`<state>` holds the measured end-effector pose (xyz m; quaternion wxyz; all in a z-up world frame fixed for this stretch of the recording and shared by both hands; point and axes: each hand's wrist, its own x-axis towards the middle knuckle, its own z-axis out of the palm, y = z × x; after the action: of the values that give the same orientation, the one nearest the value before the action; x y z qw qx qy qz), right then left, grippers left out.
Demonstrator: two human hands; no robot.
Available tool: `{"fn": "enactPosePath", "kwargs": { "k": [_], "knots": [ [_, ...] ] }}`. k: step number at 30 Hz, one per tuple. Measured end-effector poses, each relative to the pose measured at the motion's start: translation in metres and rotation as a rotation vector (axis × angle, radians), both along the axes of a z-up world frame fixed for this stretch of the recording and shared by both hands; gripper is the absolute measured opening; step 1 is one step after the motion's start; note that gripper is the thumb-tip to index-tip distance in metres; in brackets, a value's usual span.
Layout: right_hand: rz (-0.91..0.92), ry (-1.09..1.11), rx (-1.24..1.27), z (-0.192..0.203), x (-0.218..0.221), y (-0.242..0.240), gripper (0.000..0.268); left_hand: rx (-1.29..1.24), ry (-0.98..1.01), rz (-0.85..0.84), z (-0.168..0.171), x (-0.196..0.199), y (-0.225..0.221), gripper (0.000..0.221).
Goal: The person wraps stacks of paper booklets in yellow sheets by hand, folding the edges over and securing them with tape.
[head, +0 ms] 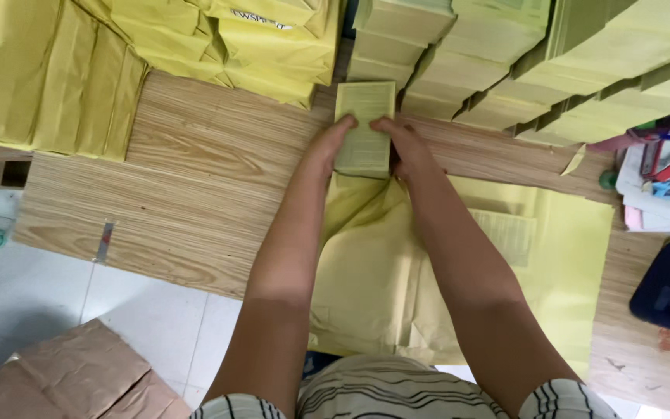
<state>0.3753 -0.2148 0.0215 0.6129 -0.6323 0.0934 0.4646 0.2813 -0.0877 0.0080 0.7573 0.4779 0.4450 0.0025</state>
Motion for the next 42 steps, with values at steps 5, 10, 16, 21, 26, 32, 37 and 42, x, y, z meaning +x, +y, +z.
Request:
{"fn": "enactPosePath", "kwargs": {
  "k": [5, 10, 16, 21, 26, 32, 37, 42],
  "knots": [
    [-0.043, -0.352, 0.002, 0.06, -0.016, -0.019, 0.093, -0.069, -0.063, -0.177, 0.024, -0.008, 0.006, 0.097],
    [0.395, -1.154, -0.313, 0.126, -0.033, -0.083, 0.077, 0.658, -0.592, -0.382, 0.114, -0.063, 0.003, 0.112],
    [0.82, -1.73, -0.221, 0.145, -0.089, -0.217, 0.076, 0.987, -0.605, -0.892, 0.15, -0.122, -0.085, 0.118],
    [0.911, -1.361, -0.28, 0.146, -0.118, -0.312, 0.086, 0.788, -0.668, -0.917, 0.101, -0.155, -0.191, 0.088],
    [0.583, -0.355, 0.046, 0.069, -0.097, -0.428, 0.093, 0.289, -0.317, -0.691, -0.013, -0.182, -0.265, 0.07],
    [-0.208, -0.128, 0.117, -0.008, -0.141, -0.427, 0.062, -0.034, -0.065, -0.443, -0.035, -0.162, -0.28, 0.055],
    [-0.332, -0.261, -0.037, -0.04, -0.134, -0.402, 0.042, 0.173, 0.176, -0.494, 0.032, -0.135, -0.293, 0.097],
    [-0.219, -0.573, -0.268, -0.033, -0.134, -0.395, 0.036, 0.417, 0.033, -0.325, 0.024, -0.126, -0.304, 0.082]
  ]
}}
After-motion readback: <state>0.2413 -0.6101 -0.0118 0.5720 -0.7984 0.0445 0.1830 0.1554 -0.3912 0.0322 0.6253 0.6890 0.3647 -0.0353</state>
